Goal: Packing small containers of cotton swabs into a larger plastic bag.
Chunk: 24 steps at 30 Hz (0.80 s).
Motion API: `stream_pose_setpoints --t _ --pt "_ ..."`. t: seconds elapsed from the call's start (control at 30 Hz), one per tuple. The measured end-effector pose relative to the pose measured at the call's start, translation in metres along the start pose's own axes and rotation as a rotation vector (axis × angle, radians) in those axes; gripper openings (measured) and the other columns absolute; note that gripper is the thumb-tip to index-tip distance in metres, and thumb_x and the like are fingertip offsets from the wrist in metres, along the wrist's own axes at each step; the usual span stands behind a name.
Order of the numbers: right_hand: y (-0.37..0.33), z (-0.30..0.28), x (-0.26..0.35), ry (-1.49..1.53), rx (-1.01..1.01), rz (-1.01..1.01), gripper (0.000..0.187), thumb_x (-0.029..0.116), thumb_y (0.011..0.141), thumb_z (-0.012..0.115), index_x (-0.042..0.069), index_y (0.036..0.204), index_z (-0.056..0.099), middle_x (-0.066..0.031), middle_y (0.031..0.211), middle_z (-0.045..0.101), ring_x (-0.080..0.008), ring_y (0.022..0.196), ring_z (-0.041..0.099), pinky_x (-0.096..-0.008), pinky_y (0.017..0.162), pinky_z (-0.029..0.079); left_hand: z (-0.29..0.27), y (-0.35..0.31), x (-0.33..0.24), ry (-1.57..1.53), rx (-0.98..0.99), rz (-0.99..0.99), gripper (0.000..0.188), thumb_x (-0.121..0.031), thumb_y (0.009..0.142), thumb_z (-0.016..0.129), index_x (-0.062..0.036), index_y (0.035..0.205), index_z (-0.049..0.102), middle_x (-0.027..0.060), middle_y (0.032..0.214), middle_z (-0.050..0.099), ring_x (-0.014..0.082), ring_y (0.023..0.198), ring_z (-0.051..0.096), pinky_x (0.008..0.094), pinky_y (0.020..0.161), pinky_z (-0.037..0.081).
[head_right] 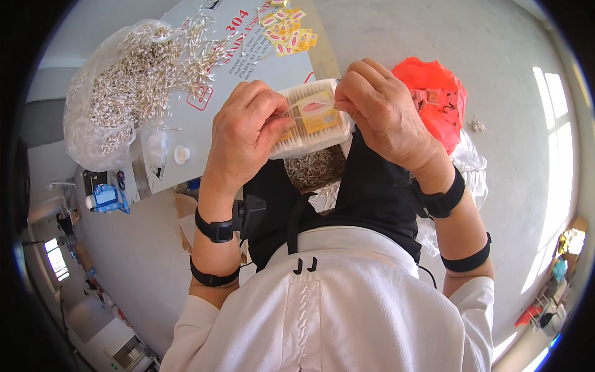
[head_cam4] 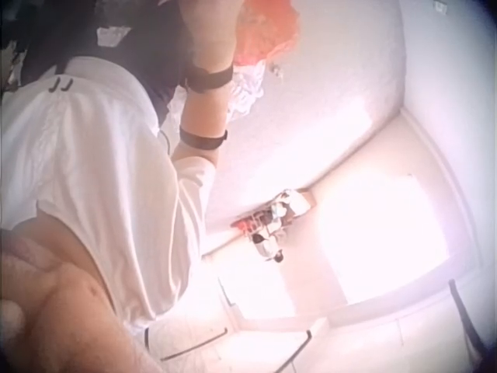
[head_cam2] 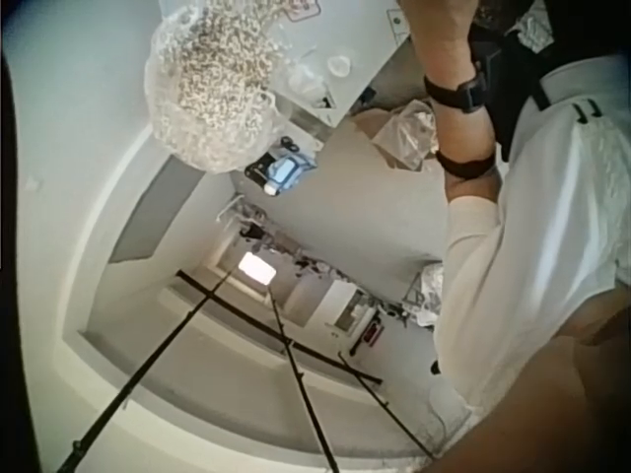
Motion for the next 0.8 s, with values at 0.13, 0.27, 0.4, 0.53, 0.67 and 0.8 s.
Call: stream_pose_setpoints --t 0.13,0.27,0.4,0.53,0.67,0.8 --pt "0.003 0.000 0.001 0.068 0.005 0.012 0.019 0.004 0.076 0.070 0.003 0.087 0.055 -0.0115 0.089 0.055 -0.0332 0.084 0.055 -0.0409 0.071 0.047 0.000 0.002 -0.004 0.027 0.006 0.068 0.021 0.000 0.071 0.075 -0.0028 0.089 0.064 0.0056 0.076 0.056 0.0254 0.074 0.056 0.0361 0.063 0.047" --pt "0.010 0.004 0.026 -0.026 0.011 -0.087 0.024 0.009 0.071 0.075 0.008 0.092 0.062 -0.0082 0.104 0.057 -0.0283 0.096 0.057 -0.0413 0.081 0.044 -0.002 0.000 -0.003 -0.028 -0.061 0.037 0.016 0.002 0.074 0.072 -0.0017 0.087 0.064 0.0066 0.076 0.057 0.0260 0.074 0.056 0.0361 0.063 0.047" --pt "0.010 0.023 0.023 -0.083 0.040 0.026 0.025 0.008 0.069 0.075 0.010 0.092 0.066 -0.0070 0.110 0.057 -0.0270 0.104 0.055 -0.0411 0.085 0.043 0.000 0.004 -0.003 -0.034 -0.049 -0.027 0.009 -0.002 0.076 0.069 -0.0052 0.081 0.063 0.0061 0.079 0.057 0.0279 0.077 0.056 0.0397 0.067 0.048" --pt "0.015 0.025 0.020 -0.040 0.067 0.116 0.023 0.006 0.069 0.074 0.009 0.089 0.065 -0.0077 0.107 0.057 -0.0285 0.102 0.055 -0.0411 0.085 0.043 0.001 0.007 0.001 -0.045 -0.027 -0.058 0.009 0.003 0.079 0.065 -0.0017 0.086 0.063 0.0084 0.078 0.059 0.0262 0.077 0.057 0.0361 0.067 0.047" --pt "0.019 0.029 0.018 -0.049 0.103 0.192 0.019 0.005 0.068 0.073 0.007 0.085 0.065 -0.0084 0.101 0.057 -0.0295 0.099 0.055 -0.0409 0.086 0.044 0.001 0.009 0.009 -0.149 -0.002 -0.135 0.005 0.003 0.080 0.064 0.0001 0.084 0.061 0.0090 0.077 0.059 0.0257 0.075 0.055 0.0335 0.069 0.046" --pt "0.017 0.031 0.016 0.044 0.055 0.164 0.016 0.003 0.068 0.072 0.005 0.080 0.063 -0.0069 0.096 0.059 -0.0298 0.096 0.056 -0.0404 0.086 0.045 0.004 0.012 0.016 -0.242 0.046 -0.213 0.004 0.001 0.077 0.064 -0.0026 0.076 0.063 0.0081 0.075 0.061 0.0293 0.079 0.058 0.0393 0.067 0.047"
Point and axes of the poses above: each hand's wrist, its own y-axis towards the middle knuckle, its own z-axis out of the palm, x = y × z, the point moved 8 cm from there along y, towards the middle knuckle
